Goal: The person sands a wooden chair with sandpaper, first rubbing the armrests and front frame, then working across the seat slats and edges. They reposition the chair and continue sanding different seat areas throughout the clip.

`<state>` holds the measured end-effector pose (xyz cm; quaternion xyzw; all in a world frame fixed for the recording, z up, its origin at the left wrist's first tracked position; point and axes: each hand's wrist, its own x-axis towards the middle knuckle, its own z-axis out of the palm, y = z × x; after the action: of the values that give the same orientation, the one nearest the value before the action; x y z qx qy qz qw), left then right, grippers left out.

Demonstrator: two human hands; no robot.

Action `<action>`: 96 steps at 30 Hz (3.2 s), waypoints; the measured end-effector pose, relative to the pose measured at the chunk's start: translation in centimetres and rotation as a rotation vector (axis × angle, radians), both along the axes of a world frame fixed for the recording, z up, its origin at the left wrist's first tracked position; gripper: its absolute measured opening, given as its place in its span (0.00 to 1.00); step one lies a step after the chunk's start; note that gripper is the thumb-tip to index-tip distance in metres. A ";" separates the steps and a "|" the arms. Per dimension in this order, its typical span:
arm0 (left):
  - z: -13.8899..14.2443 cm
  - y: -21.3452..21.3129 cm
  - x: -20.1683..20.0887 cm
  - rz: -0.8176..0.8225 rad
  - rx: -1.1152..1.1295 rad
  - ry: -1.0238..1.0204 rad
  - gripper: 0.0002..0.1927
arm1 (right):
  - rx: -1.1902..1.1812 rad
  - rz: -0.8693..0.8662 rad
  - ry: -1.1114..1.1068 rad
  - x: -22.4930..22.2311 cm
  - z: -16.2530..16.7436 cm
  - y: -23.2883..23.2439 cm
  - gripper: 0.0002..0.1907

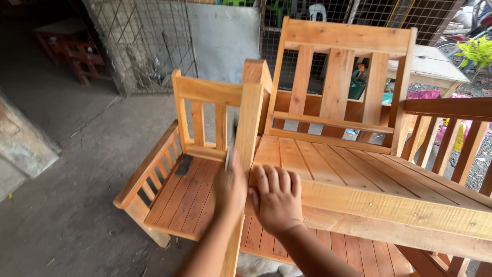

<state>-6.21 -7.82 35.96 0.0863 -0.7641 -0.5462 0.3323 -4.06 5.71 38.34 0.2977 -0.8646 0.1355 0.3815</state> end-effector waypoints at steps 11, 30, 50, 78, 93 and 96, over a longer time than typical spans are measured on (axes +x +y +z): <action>2.7 2.6 5.0 -0.106 -0.031 -0.120 0.32 | 0.039 0.021 -0.008 -0.6 0.5 2.1 0.28; -10.7 6.9 15.1 0.154 -0.065 -0.177 0.29 | 0.024 0.024 0.031 1.4 -0.2 6.2 0.33; 9.3 40.7 -3.7 -0.565 -0.929 -0.756 0.25 | -0.587 -0.812 -0.079 -7.1 5.3 62.3 0.61; 0.4 46.6 14.2 -0.665 -1.361 -0.507 0.63 | -1.288 -0.191 -0.448 11.4 -4.6 69.7 0.19; -8.7 46.4 24.2 -0.603 -1.293 -0.351 0.60 | -1.163 -0.323 -0.422 23.1 -14.1 69.8 0.22; -9.9 46.6 25.0 -0.593 -1.331 -0.372 0.61 | -1.160 -0.330 -0.419 24.1 -15.4 69.9 0.22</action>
<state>18.76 38.81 26.05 -0.2514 -0.9676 -0.0121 0.0188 20.04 75.59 22.95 -0.1269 -0.7415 0.5762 0.3195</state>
